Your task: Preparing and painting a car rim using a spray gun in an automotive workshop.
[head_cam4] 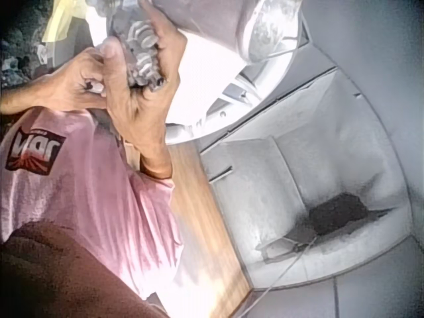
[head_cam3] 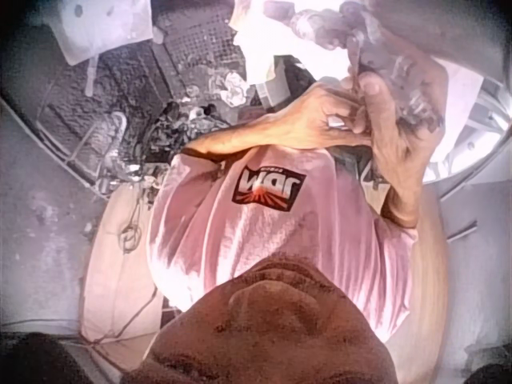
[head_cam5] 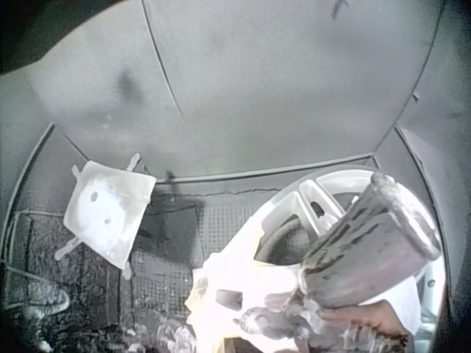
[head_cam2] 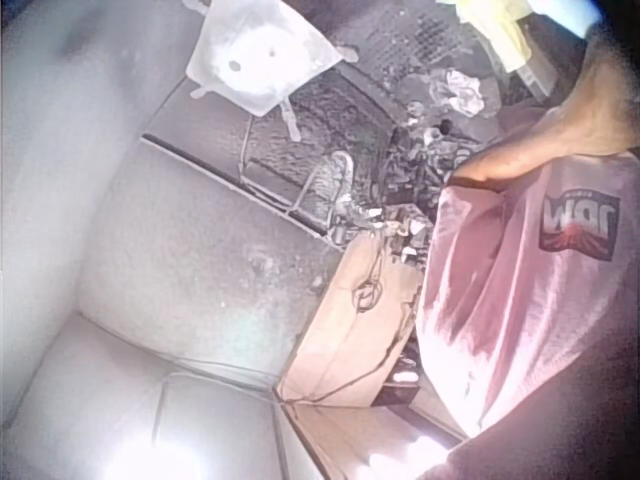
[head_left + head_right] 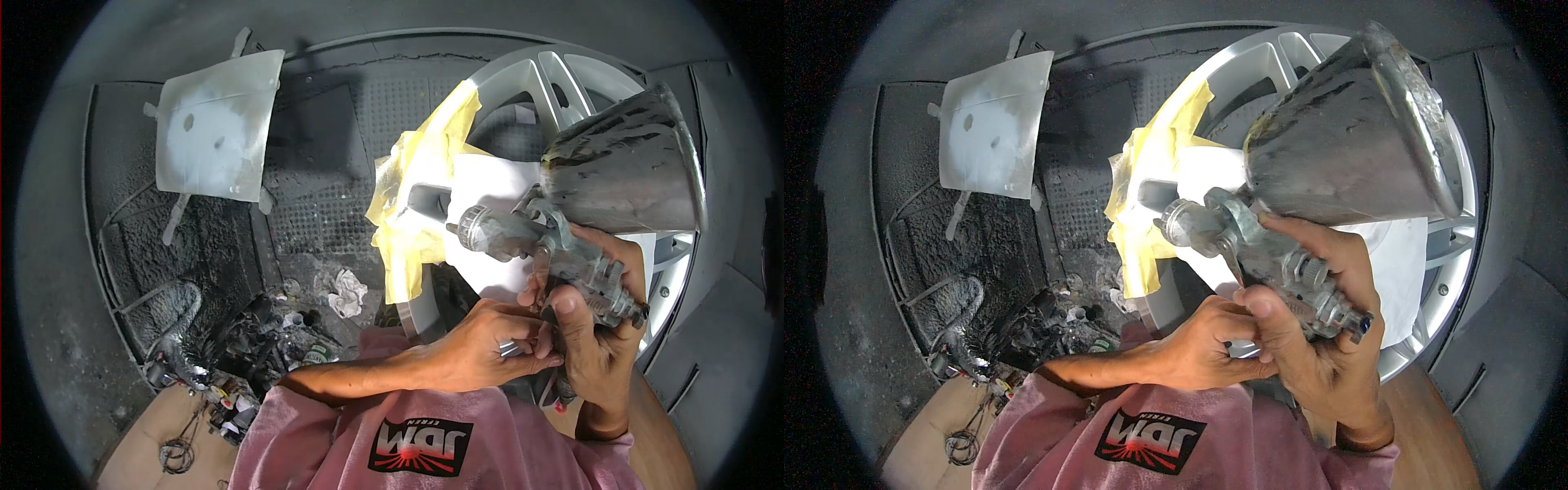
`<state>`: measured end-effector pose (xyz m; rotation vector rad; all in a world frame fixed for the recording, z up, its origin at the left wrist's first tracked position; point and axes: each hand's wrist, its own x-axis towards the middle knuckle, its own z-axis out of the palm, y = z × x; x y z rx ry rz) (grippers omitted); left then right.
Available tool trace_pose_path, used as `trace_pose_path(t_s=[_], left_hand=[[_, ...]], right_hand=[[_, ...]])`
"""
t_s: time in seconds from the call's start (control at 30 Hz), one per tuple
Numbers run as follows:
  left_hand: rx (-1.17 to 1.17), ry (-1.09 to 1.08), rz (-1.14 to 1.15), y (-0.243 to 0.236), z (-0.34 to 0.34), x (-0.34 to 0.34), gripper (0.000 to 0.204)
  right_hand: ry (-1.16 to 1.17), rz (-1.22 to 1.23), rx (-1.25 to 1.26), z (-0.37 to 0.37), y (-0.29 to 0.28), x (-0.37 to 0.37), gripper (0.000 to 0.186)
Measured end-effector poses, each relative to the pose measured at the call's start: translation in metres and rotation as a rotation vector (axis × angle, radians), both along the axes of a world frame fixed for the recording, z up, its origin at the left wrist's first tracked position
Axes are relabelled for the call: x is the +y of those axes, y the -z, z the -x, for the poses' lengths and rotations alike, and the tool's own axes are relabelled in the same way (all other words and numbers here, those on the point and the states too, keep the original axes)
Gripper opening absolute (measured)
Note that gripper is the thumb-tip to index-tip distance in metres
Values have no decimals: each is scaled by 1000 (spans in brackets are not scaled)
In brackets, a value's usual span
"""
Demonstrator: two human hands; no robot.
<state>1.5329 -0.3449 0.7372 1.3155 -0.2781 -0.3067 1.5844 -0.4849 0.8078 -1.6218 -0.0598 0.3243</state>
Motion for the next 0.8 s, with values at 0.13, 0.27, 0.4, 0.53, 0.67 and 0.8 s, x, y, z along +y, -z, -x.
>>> trace_pose_path(t_s=[0.13, 0.27, 0.4, 0.53, 0.67, 0.8], left_hand=[[17, 3, -6, -1, 1, 0, 23], [15, -30, 14, -1, 2, -1, 24], [23, -14, -11, 3, 6, -1, 25], [20, -24, -11, 2, 4, -1, 25], [7, 2, -62, 0, 1, 2, 24], [15, -26, -6, 2, 2, -1, 22]], right_hand=[[-7, 2, 62, 0, -6, 0, 47], [-35, -9, 131, 2, -7, -1, 48], [-70, 65, 171, 1, -9, -5, 47], [-58, 65, 150, -1, -9, -3, 47], [-69, 126, 47, -3, -5, -3, 49], [-69, 71, 80, -2, 1, -5, 49]])
